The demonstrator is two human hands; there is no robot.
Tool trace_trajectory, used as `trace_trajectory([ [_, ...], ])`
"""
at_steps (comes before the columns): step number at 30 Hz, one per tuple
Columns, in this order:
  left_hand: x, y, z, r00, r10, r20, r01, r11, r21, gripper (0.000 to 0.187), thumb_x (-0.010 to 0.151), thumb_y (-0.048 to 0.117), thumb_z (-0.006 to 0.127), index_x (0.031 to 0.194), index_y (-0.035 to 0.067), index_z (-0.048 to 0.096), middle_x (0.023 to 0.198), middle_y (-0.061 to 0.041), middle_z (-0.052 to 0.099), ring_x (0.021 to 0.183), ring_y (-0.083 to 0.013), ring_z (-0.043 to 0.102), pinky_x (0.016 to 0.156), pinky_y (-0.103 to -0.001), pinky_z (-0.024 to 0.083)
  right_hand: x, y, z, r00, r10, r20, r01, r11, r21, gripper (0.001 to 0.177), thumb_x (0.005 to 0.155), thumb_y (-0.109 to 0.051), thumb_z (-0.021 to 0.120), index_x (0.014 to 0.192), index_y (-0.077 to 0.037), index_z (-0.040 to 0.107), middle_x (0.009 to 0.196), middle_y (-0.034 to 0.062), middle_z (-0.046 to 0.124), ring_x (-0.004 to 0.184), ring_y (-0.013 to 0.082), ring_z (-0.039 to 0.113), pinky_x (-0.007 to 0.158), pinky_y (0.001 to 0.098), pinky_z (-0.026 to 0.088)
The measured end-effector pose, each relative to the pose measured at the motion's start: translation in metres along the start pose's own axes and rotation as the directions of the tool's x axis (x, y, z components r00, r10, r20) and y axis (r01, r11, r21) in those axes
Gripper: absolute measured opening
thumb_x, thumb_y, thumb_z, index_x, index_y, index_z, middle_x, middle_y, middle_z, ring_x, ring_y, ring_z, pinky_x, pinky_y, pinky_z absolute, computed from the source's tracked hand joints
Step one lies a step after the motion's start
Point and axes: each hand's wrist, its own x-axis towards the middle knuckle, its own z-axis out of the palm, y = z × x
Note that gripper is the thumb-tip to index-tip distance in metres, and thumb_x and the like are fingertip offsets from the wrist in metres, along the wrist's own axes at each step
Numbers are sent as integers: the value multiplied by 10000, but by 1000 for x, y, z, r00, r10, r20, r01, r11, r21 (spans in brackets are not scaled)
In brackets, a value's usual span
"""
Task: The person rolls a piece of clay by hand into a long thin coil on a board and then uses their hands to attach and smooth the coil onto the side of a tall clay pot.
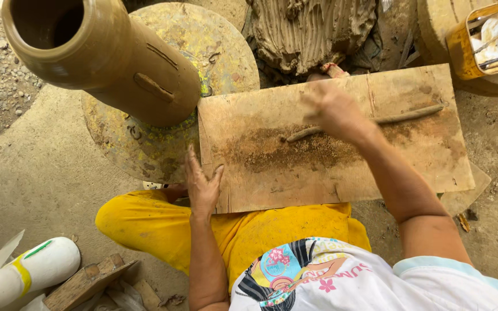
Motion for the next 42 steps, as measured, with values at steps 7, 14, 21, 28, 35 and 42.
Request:
trace_trajectory([
  [7,-43,-12,-19,984,-145,100,156,982,-106,931,866,295,790,1601,94,255,1631,-266,258,1509,-436,248,1196,-545,270,-21,9,85,996,-89,13,90,994,-57,380,858,-223,733,1225,-130,696,1156,94,628,1114,280,566,961,433,489],
  [14,-54,16,14,967,255,1,-251,950,187,724,836,206,815,1475,81,497,1513,-200,454,1408,-420,412,1184,-558,356,-31,18,95,968,-180,-174,166,982,-91,294,863,-27,673,1141,-115,708,1116,102,627,1099,308,582,950,447,489],
  [21,19,52,117,775,626,89,-630,753,189,591,885,101,741,1450,187,588,1420,-69,639,1360,-322,515,1145,-497,406,-54,20,72,947,-117,-298,111,993,-39,582,829,93,601,1375,-102,653,1356,132,631,1275,294,544,1104,481,421],
  [28,41,52,140,706,707,47,-695,678,240,293,1007,60,684,1275,175,697,1254,-26,717,1220,-279,662,1055,-425,546,-134,181,38,861,462,-212,-497,852,-162,637,815,116,605,1396,-140,641,1522,175,493,1411,349,416,1168,491,343],
  [35,26,87,145,712,695,-105,-701,712,-46,276,981,43,636,1255,64,663,1320,-172,683,1186,-342,673,992,-431,577,-179,285,80,832,336,-441,-374,927,1,341,925,-55,793,1227,-213,775,1202,111,693,1165,350,594,1094,490,499],
  [42,23,90,179,524,851,48,-835,501,227,226,958,61,642,1175,82,704,1320,-191,689,1147,-334,682,932,-439,590,-186,246,18,807,407,-428,-255,894,369,281,913,-50,819,1185,-113,785,1130,82,605,1011,168,668,907,273,635],
])
